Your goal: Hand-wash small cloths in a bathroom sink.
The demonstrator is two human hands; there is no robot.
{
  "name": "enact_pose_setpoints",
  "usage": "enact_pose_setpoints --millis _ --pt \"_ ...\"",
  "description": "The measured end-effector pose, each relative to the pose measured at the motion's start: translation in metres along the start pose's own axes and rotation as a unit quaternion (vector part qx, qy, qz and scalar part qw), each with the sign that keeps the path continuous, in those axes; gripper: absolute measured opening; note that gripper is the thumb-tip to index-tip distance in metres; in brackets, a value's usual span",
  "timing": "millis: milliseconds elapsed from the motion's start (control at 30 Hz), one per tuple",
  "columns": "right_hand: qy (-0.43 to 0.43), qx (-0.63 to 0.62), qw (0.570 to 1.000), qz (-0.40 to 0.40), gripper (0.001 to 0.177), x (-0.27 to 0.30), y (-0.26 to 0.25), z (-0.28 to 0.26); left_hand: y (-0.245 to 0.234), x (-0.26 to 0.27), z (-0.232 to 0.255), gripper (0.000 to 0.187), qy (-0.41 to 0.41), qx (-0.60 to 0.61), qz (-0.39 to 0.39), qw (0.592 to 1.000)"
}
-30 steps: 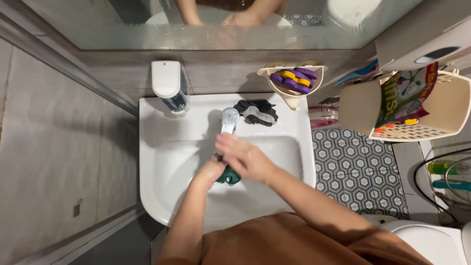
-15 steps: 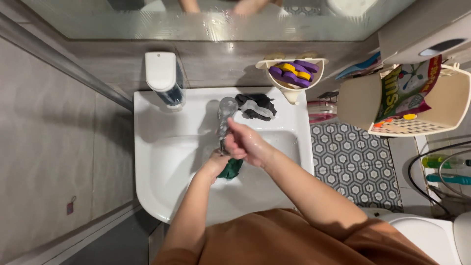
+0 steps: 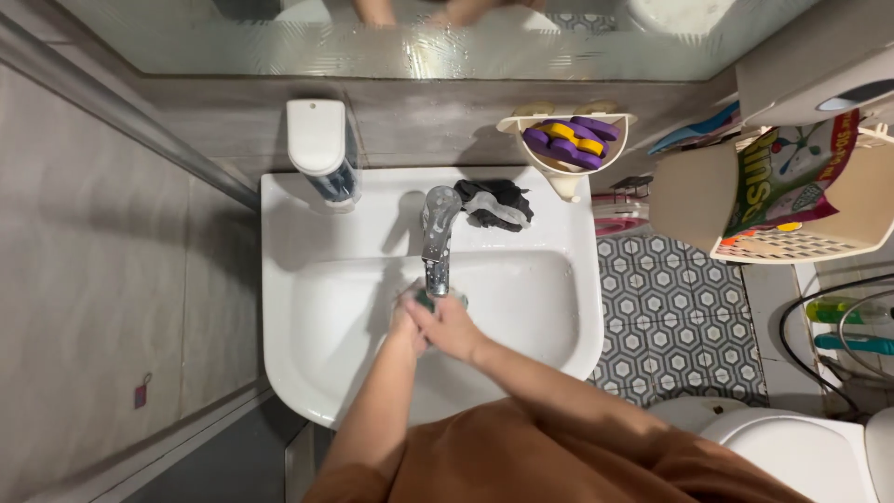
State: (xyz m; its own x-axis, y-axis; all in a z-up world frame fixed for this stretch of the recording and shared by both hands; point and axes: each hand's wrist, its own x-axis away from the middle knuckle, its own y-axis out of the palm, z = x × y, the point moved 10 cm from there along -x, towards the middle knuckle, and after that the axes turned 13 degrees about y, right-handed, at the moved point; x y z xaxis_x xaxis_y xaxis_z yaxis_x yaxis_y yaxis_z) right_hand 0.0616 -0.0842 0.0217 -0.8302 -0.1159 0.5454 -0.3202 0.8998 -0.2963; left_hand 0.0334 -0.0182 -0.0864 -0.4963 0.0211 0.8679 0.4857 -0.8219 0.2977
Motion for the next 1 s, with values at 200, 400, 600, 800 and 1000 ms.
enact_pose_setpoints --millis 200,400,600,800,1000 --pt "0.097 -0.181 0.962 0.181 0.035 -0.046 -0.036 0.067 -0.001 -0.099 -0.037 0.039 0.131 -0.109 -0.052 0.984" --pt "-0.095 0.026 0.983 0.154 0.033 -0.054 -0.043 0.069 -0.003 -0.053 -0.018 0.052 0.069 -0.322 -0.033 0.944" --pt "0.063 -0.164 0.975 -0.139 0.026 -0.064 -0.066 0.075 0.016 -0.051 0.032 0.047 0.223 -0.311 -0.295 0.876" --pt "0.150 -0.255 0.939 -0.176 0.041 -0.038 -0.073 0.067 0.032 -0.015 0.051 0.041 0.249 -0.437 -0.246 0.829" --pt "0.145 0.235 0.955 -0.108 0.045 -0.045 -0.093 0.067 0.040 0.042 0.078 0.052 0.185 -0.463 -0.240 0.833"
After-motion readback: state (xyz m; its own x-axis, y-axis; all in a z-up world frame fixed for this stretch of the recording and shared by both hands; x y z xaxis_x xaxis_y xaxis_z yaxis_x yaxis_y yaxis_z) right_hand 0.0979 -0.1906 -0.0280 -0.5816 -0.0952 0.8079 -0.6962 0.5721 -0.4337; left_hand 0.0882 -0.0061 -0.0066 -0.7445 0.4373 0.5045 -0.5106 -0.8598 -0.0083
